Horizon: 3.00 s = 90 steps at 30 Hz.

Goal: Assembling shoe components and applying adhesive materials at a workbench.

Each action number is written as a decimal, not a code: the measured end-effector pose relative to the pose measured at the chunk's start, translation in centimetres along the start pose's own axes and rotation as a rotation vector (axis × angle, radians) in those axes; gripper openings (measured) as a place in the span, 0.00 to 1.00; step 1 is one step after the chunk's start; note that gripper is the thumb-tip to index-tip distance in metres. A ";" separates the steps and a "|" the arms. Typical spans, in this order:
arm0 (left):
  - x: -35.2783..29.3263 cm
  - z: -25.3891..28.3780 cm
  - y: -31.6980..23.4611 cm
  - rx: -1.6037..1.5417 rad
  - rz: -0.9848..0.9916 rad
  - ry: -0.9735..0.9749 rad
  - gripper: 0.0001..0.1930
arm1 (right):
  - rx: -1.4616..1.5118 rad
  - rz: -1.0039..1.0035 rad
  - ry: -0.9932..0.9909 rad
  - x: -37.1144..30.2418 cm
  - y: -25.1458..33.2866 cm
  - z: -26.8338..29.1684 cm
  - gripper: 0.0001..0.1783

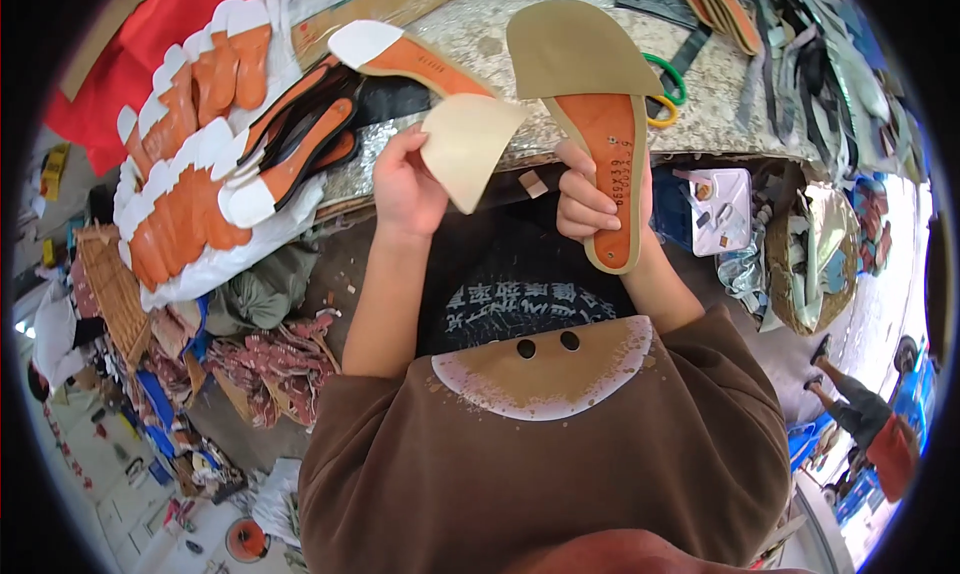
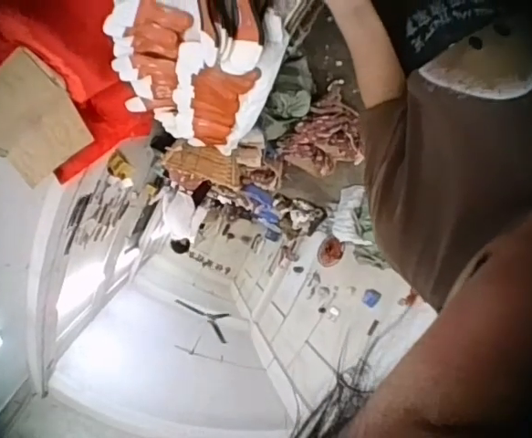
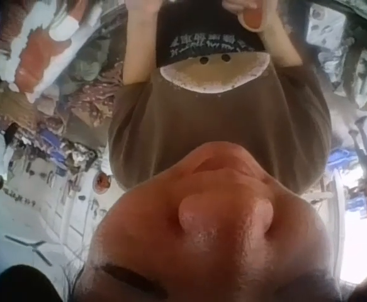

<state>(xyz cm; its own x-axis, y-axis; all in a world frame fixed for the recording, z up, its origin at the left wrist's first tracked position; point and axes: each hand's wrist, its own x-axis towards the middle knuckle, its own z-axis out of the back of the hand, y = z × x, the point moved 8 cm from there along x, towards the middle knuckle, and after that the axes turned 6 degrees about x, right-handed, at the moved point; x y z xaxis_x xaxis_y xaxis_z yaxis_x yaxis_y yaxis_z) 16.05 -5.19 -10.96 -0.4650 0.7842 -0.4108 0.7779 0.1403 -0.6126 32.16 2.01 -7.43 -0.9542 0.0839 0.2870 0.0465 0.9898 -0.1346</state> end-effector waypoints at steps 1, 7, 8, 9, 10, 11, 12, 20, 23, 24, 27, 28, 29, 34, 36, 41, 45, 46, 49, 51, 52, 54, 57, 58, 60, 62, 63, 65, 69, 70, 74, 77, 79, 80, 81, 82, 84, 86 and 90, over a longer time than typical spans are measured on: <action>0.7 0.5 0.1 0.012 0.020 -0.024 0.16 | -0.013 0.010 0.002 -0.2 0.2 -0.3 0.33; 4.5 2.4 -1.7 0.372 -0.112 0.159 0.06 | -0.188 0.013 -0.079 -0.4 0.4 -0.6 0.35; 4.7 2.8 -2.2 0.379 -0.110 0.163 0.06 | -0.188 0.020 -0.073 -0.5 0.5 -0.9 0.35; 4.7 2.9 -3.2 0.756 -0.206 0.165 0.06 | -0.207 0.014 -0.099 -0.6 0.6 -0.9 0.34; 4.7 2.9 -3.8 1.134 -0.304 0.162 0.06 | -0.226 0.007 -0.125 -0.7 0.5 -0.7 0.33; 4.4 2.3 -4.0 1.139 -0.303 0.166 0.06 | -0.225 0.012 -0.122 -0.8 0.6 -0.7 0.33; 4.0 2.4 -4.6 1.331 -0.330 0.035 0.04 | -0.198 0.004 -0.118 -0.9 0.5 -0.7 0.33; -3.1 -7.1 -9.2 1.556 -1.144 -0.084 0.17 | -0.029 -0.060 -0.072 -0.3 -0.9 -0.4 0.35; -4.4 -11.4 -8.7 1.456 -1.164 0.032 0.24 | 0.025 -0.114 -0.067 -0.1 -1.8 -0.2 0.35; -4.6 -12.5 -8.8 1.463 -1.167 0.006 0.24 | 0.045 -0.126 -0.062 0.0 -2.3 -0.2 0.35; -3.7 -14.6 -7.9 1.586 -1.142 0.046 0.25 | 0.073 -0.159 -0.054 0.3 -3.5 -0.4 0.34; -3.1 -14.1 -7.7 1.449 -1.014 0.086 0.24 | 0.098 -0.170 -0.036 0.3 -3.9 -0.6 0.34; -2.3 -13.6 -7.2 1.306 -0.883 0.135 0.23 | 0.119 -0.169 -0.022 0.2 -4.1 -0.8 0.34; -0.4 -11.3 -5.7 1.095 -0.611 0.248 0.19 | 0.118 -0.188 -0.006 -0.2 -4.3 -0.8 0.34; -0.3 -10.8 -5.5 1.097 -0.592 0.226 0.18 | 0.108 -0.169 -0.030 -0.3 -4.1 -0.5 0.34; -0.6 -9.8 -5.4 0.969 -0.511 0.190 0.13 | 0.126 -0.175 -0.037 0.0 -4.2 -0.5 0.34; -0.4 -8.9 -5.2 0.809 -0.450 0.225 0.11 | 0.134 -0.178 -0.041 0.0 -4.3 -0.4 0.34; -0.4 -8.8 -5.1 0.762 -0.426 0.231 0.11 | 0.135 -0.179 -0.042 -0.1 -4.3 -0.4 0.34; -0.4 -8.5 -4.9 0.704 -0.429 0.222 0.10 | 0.136 -0.165 -0.023 -0.2 -4.4 -0.5 0.33; -0.5 -8.1 -4.8 0.695 -0.456 0.210 0.08 | 0.112 -0.141 -0.024 -0.3 -4.1 -0.5 0.33; -0.6 -8.0 -4.6 0.791 -0.481 0.196 0.06 | 0.112 -0.140 -0.023 -0.3 -4.0 -0.5 0.33; -1.0 -8.1 -4.4 0.887 -0.504 0.180 0.06 | 0.057 -0.164 -0.072 -0.3 -4.0 -0.2 0.36; -1.8 -8.4 -4.3 0.983 -0.501 0.144 0.10 | -0.082 -0.090 -0.199 -0.2 -3.5 0.4 0.40; -2.2 -8.6 -4.7 1.062 -0.571 0.101 0.10 | -0.083 -0.092 -0.201 -0.1 -3.8 0.1 0.40; -2.8 -9.0 -5.0 1.144 -0.641 0.054 0.11 | -0.106 -0.021 -0.297 0.2 -3.6 0.3 0.43; -3.5 -9.3 -5.4 1.153 -0.693 0.028 0.12 | -0.135 -0.025 -0.303 0.4 -3.7 0.4 0.43; -3.5 -9.4 -5.5 1.153 -0.694 0.025 0.12 | -0.164 -0.028 -0.308 0.4 -3.7 0.6 0.42; -3.8 -9.7 -5.7 1.165 -0.734 0.050 0.12 | -0.167 -0.044 -0.289 0.1 -3.3 0.5 0.43; -3.3 -9.2 -5.3 1.054 -0.713 0.087 0.12 | -0.190 -0.043 -0.302 0.0 -3.3 0.7 0.43; -3.1 -8.9 -5.2 1.019 -0.694 0.069 0.12 | -0.191 -0.048 -0.302 0.1 -3.4 0.6 0.43; -1.3 -7.0 -4.5 0.891 -0.638 0.069 0.11 | -0.111 -0.082 -0.243 0.4 -4.0 0.1 0.42; -1.6 -7.0 -4.8 0.790 -0.696 0.077 0.09 | -0.036 -0.111 -0.206 0.4 -4.2 0.3 0.40; -1.9 -7.9 -4.9 0.784 -0.696 0.069 0.08 | -0.008 -0.139 -0.179 0.3 -4.3 0.3 0.39; -2.2 -8.3 -5.0 0.780 -0.697 0.062 0.09 | -0.002 -0.157 -0.178 0.4 -4.6 0.2 0.39; -2.2 -8.3 -4.9 0.779 -0.697 0.057 0.09 | 0.005 -0.175 -0.178 0.5 -4.8 0.1 0.38; -2.1 -8.3 -4.6 0.733 -0.682 0.095 0.10 | 0.007 -0.178 -0.180 0.5 -5.1 0.2 0.38; -2.1 -8.4 -4.6 0.685 -0.670 0.133 0.11 | 0.046 -0.190 -0.173 0.7 -5.4 0.2 0.38; -2.0 -7.9 -4.4 0.647 -0.577 0.140 0.11 | 0.071 -0.197 -0.154 0.8 -5.4 0.1 0.37; -1.9 -7.3 -4.8 0.679 -0.561 0.108 0.08 | 0.143 -0.202 -0.112 0.6 -5.4 0.1 0.37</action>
<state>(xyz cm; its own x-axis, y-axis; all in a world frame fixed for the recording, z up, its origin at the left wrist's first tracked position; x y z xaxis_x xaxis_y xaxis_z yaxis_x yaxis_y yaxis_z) 16.25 -2.97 -2.31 -0.6334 0.7652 0.1153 0.0130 0.1595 -0.9871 31.29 -3.31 -6.64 -0.9670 -0.1353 0.2160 -0.1832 0.9581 -0.2204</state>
